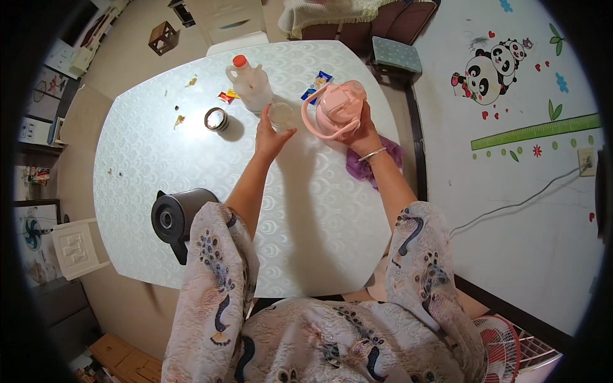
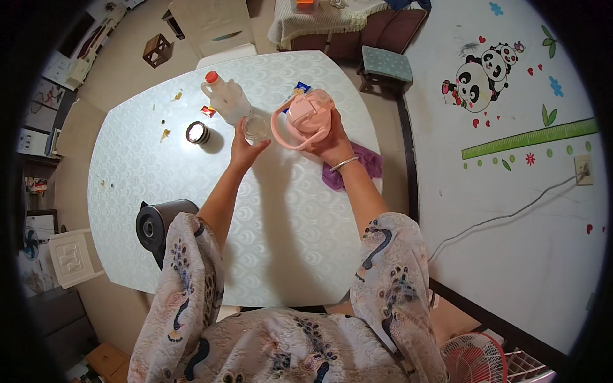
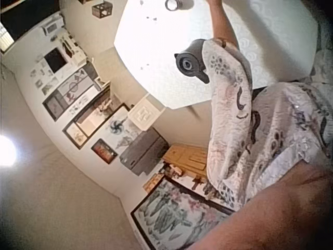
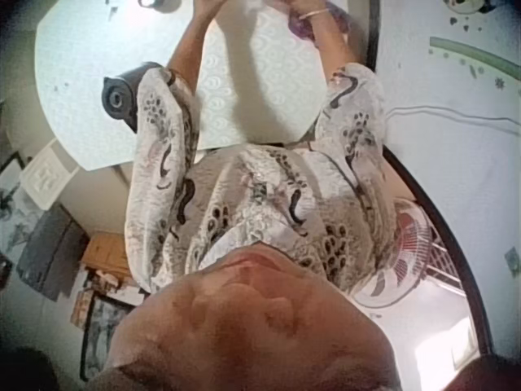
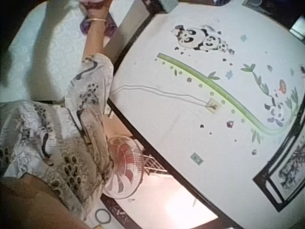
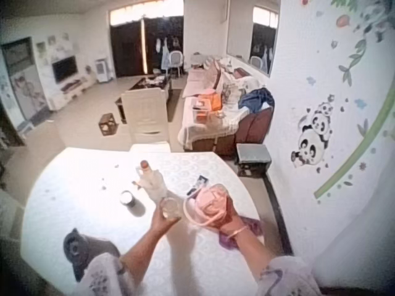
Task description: The person wipes a white dining table with a purple cloth, moving items like a kettle and a pink container aside to clean underneath them. They also use a black bucket to collect debris from the table surface.
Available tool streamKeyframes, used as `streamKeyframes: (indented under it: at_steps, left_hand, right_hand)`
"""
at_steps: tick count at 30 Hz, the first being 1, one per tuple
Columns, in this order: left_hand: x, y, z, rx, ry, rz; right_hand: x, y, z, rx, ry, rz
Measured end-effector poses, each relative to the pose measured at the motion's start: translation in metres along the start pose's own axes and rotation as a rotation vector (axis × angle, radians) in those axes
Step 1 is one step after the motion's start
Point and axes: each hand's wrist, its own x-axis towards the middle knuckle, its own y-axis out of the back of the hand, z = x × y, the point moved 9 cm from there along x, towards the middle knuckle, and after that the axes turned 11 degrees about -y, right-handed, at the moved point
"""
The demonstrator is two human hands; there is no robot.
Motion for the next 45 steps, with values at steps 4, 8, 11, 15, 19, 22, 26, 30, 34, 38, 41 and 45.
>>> streamKeyframes:
  at_steps: [4, 8, 11, 15, 19, 22, 26, 30, 34, 38, 41, 45]
  left_hand:
    - [-0.007, 0.005, -0.001, -0.055, 0.008, 0.013]
    - [-0.037, 0.019, 0.000, -0.069, 0.033, 0.027]
    - [-0.080, 0.035, 0.000, -0.104, 0.116, 0.002]
    - [-0.149, 0.069, 0.012, 0.007, 0.085, -0.003]
    - [-0.206, 0.089, 0.031, -0.039, 0.209, -0.042]
    - [-0.242, 0.103, 0.034, 0.007, 0.210, -0.073]
    - [-0.265, 0.111, 0.041, -0.014, 0.215, -0.111]
    - [-0.267, 0.111, 0.038, -0.037, 0.151, -0.088]
    - [-0.268, 0.113, 0.039, -0.031, 0.117, -0.166]
    - [-0.278, 0.121, 0.026, -0.197, 0.176, -0.181]
    - [-0.277, 0.136, 0.024, -0.199, 0.239, -0.131]
    - [-0.270, 0.153, 0.007, -0.198, 0.359, 0.042]
  right_hand:
    - [-0.004, -0.005, 0.004, 0.164, -0.029, 0.068]
    - [-0.014, -0.006, 0.013, -0.167, 0.093, 0.106]
    - [-0.028, -0.021, 0.041, -0.494, 0.119, 0.111]
    - [-0.073, -0.096, 0.063, -1.522, 0.434, 0.366]
    - [-0.103, -0.082, 0.128, -1.513, 0.367, 0.349]
    - [-0.122, -0.098, 0.161, -1.820, 0.415, 0.318]
    - [-0.136, -0.106, 0.171, -1.600, 0.379, 0.282]
    - [-0.139, -0.084, 0.174, -1.569, 0.246, 0.245]
    - [-0.154, -0.074, 0.150, -1.627, 0.102, 0.219]
    - [-0.135, -0.040, 0.105, -1.603, 0.104, 0.368]
    - [-0.077, -0.046, 0.066, -1.540, 0.178, 0.459]
    - [0.034, -0.052, 0.032, -1.383, 0.310, 0.491]
